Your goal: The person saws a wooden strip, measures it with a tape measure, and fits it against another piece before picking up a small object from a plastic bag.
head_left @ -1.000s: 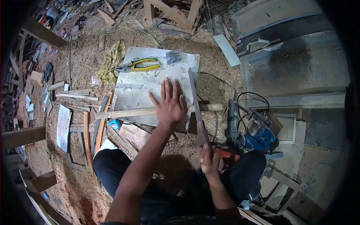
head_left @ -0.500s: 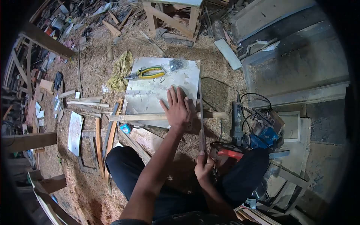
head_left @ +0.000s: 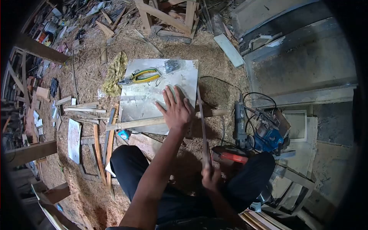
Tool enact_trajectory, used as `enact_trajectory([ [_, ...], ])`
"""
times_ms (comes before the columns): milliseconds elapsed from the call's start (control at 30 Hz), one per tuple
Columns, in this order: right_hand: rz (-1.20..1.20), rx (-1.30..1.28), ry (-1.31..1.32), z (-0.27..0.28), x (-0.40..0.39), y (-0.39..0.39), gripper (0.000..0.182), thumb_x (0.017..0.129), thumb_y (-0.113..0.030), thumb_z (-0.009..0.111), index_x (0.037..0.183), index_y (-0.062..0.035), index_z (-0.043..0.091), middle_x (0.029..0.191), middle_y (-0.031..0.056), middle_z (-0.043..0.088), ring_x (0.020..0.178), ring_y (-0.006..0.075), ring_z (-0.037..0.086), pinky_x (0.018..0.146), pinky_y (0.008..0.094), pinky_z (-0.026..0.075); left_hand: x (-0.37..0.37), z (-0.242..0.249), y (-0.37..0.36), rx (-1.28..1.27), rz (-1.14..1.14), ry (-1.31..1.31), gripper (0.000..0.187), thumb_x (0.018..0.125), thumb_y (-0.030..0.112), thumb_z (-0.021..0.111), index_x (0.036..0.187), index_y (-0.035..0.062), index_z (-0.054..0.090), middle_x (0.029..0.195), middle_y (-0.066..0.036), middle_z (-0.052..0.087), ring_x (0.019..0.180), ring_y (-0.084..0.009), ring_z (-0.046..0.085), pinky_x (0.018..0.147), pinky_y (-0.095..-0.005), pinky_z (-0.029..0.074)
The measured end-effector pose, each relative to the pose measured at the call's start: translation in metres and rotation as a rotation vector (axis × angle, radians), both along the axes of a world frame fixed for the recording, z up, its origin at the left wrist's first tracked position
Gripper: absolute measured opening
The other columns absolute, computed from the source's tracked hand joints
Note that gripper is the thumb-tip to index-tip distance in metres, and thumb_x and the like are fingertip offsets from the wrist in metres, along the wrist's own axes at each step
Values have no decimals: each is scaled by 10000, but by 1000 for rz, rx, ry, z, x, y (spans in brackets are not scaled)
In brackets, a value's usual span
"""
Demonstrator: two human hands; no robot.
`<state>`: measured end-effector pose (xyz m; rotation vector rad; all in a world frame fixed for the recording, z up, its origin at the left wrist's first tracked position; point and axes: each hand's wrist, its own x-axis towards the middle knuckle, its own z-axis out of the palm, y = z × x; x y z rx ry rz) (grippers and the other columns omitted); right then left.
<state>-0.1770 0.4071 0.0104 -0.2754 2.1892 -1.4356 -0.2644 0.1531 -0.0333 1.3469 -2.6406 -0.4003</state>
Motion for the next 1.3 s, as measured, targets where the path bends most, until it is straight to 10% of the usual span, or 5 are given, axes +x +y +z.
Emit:
enact_trajectory([
  [333,-210,-521,-378,-79,-11,7,340,1028,-231,546,1303,-37,595,758,-9,604,568,97,502,501,275,371,-2,-2,-2,-45,-2,83,649,1000,392,328,1563,72,300,1634,-212,225,1534,-373,152,1173,-682,12],
  [433,146,84,472,-67,-39,-10,397,1032,-276,563,1344,-31,569,847,14,656,627,100,551,513,266,399,8,2,6,-12,-3,69,636,998,367,337,1562,74,303,1637,-208,220,1538,-367,139,1175,-679,10],
  [667,-65,-155,-160,7,-9,9,340,1025,-278,545,1152,12,668,663,12,587,537,87,509,489,288,365,2,0,2,-33,-2,64,629,1001,353,359,1561,73,302,1634,-207,233,1536,-364,146,1168,-691,30],
  [767,86,131,560,-38,-35,-18,325,1024,-286,556,999,4,700,653,-7,578,523,90,496,477,290,355,6,-6,1,-56,-25,115,628,1002,357,362,1557,68,309,1630,-212,240,1535,-365,151,1168,-691,35],
  [1300,-92,-148,40,-21,26,43,449,1013,-331,558,665,-49,581,581,-5,550,516,94,494,486,305,325,4,-1,1,-15,-7,69,593,1022,347,339,1560,98,316,1648,-182,212,1539,-344,151,1160,-707,21],
])
